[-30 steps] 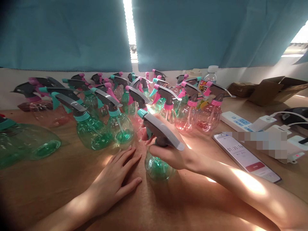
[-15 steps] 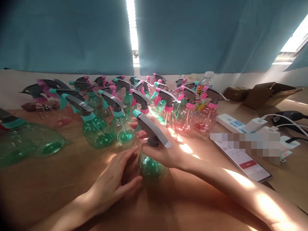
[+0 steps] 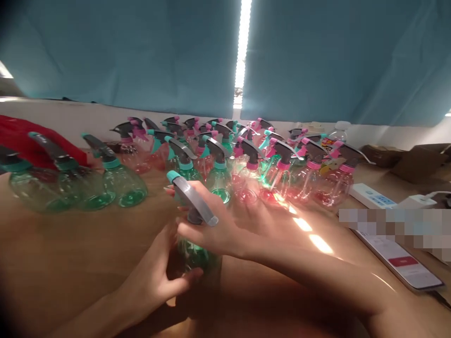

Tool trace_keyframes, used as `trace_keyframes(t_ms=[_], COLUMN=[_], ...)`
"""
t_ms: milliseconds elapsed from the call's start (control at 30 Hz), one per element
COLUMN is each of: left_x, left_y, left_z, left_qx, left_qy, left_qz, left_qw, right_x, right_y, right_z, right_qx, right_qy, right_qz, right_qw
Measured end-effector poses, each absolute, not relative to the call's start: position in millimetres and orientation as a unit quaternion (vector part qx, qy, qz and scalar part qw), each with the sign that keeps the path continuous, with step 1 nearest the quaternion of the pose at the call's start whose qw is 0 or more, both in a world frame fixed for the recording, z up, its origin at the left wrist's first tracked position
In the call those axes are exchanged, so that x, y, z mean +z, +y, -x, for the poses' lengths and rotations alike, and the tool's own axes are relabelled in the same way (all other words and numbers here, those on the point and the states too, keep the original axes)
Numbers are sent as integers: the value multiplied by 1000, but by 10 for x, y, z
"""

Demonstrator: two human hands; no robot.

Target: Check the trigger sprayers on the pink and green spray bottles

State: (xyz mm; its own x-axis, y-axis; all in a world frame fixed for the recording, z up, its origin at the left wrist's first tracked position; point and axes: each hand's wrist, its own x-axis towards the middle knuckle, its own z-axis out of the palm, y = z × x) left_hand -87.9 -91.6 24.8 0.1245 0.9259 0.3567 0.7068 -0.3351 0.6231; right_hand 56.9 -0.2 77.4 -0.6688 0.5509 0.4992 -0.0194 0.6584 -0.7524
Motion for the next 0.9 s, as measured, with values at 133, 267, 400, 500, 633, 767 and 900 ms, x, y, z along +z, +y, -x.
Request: trace_keyframes(t_ms=[133,267,400,500,633,767,900], left_x=[252,265,299,355,507,636,671], left_y=[-1056,-1098,-1029,-939,-812,-665,-508], left_z=[1061,1265,1501,1653,1771,1831,1888], left_qx=[369,363,311,291,262,219,157], left_qy=[616,650,663,679,697,714,718], left_qz=[-690,-667,-679,-666,-658,-653,-649], left_qw=[89,15,-54,-103,-114,-127,-196], right_x=[718,680,762,868,990,1098,1221], right_y=[-47,-19,80,169,250,353,497], right_z=[-214,141,378,377,210,59,29], right_qx=[455,440,412,367,316,130,-98], right_qy=[-791,-790,-810,-843,-861,-870,-844], right_qz=[97,94,134,160,193,199,281], right_qw=[398,417,394,360,349,431,446])
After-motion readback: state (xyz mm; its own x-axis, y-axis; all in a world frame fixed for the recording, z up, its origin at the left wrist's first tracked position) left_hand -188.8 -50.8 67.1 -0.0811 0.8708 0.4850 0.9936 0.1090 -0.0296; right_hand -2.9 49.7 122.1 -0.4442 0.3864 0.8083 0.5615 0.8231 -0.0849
